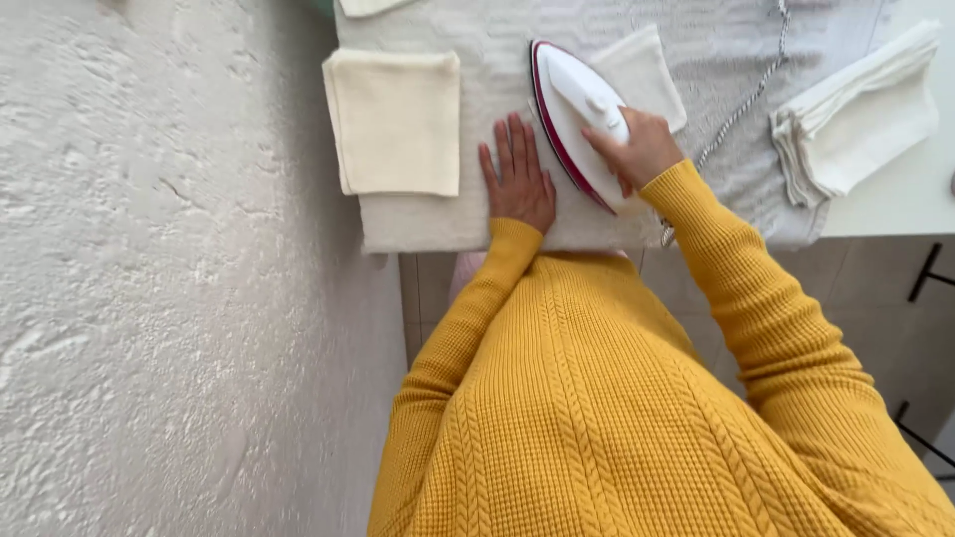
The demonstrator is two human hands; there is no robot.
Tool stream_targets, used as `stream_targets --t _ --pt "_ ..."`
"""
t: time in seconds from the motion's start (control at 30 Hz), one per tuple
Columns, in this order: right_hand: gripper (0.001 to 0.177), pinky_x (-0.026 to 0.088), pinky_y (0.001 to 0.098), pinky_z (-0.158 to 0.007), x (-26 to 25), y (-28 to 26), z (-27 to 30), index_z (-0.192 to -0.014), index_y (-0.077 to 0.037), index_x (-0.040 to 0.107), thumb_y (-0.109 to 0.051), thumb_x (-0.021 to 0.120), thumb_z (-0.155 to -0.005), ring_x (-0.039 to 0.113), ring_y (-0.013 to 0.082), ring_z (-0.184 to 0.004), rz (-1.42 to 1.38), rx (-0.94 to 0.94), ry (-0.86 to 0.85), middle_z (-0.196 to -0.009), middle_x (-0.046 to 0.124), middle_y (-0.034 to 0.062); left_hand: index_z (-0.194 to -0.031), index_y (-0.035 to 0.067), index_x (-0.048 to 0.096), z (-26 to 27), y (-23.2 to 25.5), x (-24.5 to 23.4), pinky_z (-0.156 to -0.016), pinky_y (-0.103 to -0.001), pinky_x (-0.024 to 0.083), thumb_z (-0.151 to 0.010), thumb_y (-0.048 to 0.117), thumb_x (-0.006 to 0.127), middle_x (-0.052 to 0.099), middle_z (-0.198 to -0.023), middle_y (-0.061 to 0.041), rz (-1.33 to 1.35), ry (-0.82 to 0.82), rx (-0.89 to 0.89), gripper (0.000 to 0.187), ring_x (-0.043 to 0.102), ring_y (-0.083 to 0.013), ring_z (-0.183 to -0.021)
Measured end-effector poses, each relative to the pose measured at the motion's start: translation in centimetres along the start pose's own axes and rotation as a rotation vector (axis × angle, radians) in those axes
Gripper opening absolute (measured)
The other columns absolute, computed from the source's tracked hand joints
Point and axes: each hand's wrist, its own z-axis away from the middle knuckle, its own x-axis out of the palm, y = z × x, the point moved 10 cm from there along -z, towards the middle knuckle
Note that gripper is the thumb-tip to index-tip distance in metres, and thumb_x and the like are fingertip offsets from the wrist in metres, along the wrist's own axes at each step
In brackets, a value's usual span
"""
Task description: Ironing small square pieces of white fabric on an ironing board.
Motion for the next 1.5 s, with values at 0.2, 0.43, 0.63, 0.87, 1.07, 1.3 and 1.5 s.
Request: stream_targets --t 0.2,0.43,0.63,0.87,1.07,1.3,1.5 --pt "0.047 0.052 0.0315 -0.039 1.2 1.6 -0.4 -0.102 0.008 0.065 -0.039 0.066 -0.104 0.063 0.0178 -0.045 -0.025 0.067 -0.064 -0.062 0.065 0.0098 -0.164 -0.004 0.015 0.8 0.1 0.4 -0.13 -0.058 0.0 -0.105 0.035 0.041 0.004 -0.172 -0.022 -0.041 -0.002 0.012 0.075 0.001 -0.0376 -0.16" --pt "0.045 0.052 0.032 -0.036 1.1 1.2 0.4 -0.106 0.006 0.065 -0.039 0.066 -0.101 0.062 0.017 -0.043 -0.092 0.126 -0.066 -0.063 0.065 0.0097 -0.163 -0.005 0.014 1.2 0.3 1.2 -0.129 -0.058 -0.001 -0.104 0.035 0.04 0.003 -0.171 -0.023 -0.017 -0.063 0.011 0.076 -0.001 -0.0378 -0.159" --pt "0.043 0.052 0.0315 -0.043 -0.2 -0.3 0.0 -0.104 0.007 0.067 -0.036 0.071 -0.102 0.065 0.0164 -0.046 -0.002 -0.06 0.028 -0.062 0.066 0.0108 -0.161 -0.004 0.015 0.6 0.1 1.0 -0.127 -0.06 0.0 -0.1 0.034 0.043 0.003 -0.169 -0.023 0.037 -0.124 -0.01 0.077 0.002 -0.0392 -0.158" --pt "0.042 0.053 0.032 -0.041 -0.3 -0.2 -0.8 -0.102 0.005 0.066 -0.037 0.068 -0.102 0.064 0.0161 -0.044 -0.029 -0.035 0.016 -0.061 0.066 0.0089 -0.162 -0.005 0.015 -0.1 -0.1 0.7 -0.129 -0.059 0.001 -0.101 0.033 0.043 0.005 -0.17 -0.023 0.019 -0.017 0.01 0.077 0.002 -0.0384 -0.159" --pt "0.042 0.052 0.0328 -0.038 -0.3 1.2 0.0 -0.1 0.005 0.064 -0.037 0.068 -0.103 0.062 0.0157 -0.042 -0.041 0.071 -0.013 -0.059 0.064 0.0097 -0.163 -0.005 0.012 0.6 0.0 1.5 -0.13 -0.059 -0.001 -0.104 0.034 0.041 0.001 -0.171 -0.022 -0.017 -0.021 0.014 0.076 -0.002 -0.0378 -0.16" --pt "0.04 0.052 0.0319 -0.038 -1.0 1.4 0.3 -0.1 0.003 0.064 -0.036 0.066 -0.102 0.062 0.0148 -0.043 -0.086 0.097 -0.026 -0.06 0.064 0.0073 -0.163 -0.004 0.009 0.8 0.0 1.9 -0.13 -0.058 -0.001 -0.103 0.034 0.043 -0.001 -0.171 -0.021 0.029 0.003 0.012 0.078 -0.002 -0.0366 -0.159" --pt "0.048 0.052 0.0339 -0.041 -1.6 1.5 0.0 -0.098 0.007 0.062 -0.041 0.068 -0.102 0.062 0.0179 -0.042 -0.052 0.114 -0.024 -0.058 0.063 0.0103 -0.165 0.002 0.008 0.4 0.9 0.9 -0.132 -0.061 -0.004 -0.102 0.027 0.047 -0.003 -0.174 -0.013 0.009 0.132 -0.044 0.078 -0.006 -0.0374 -0.162"
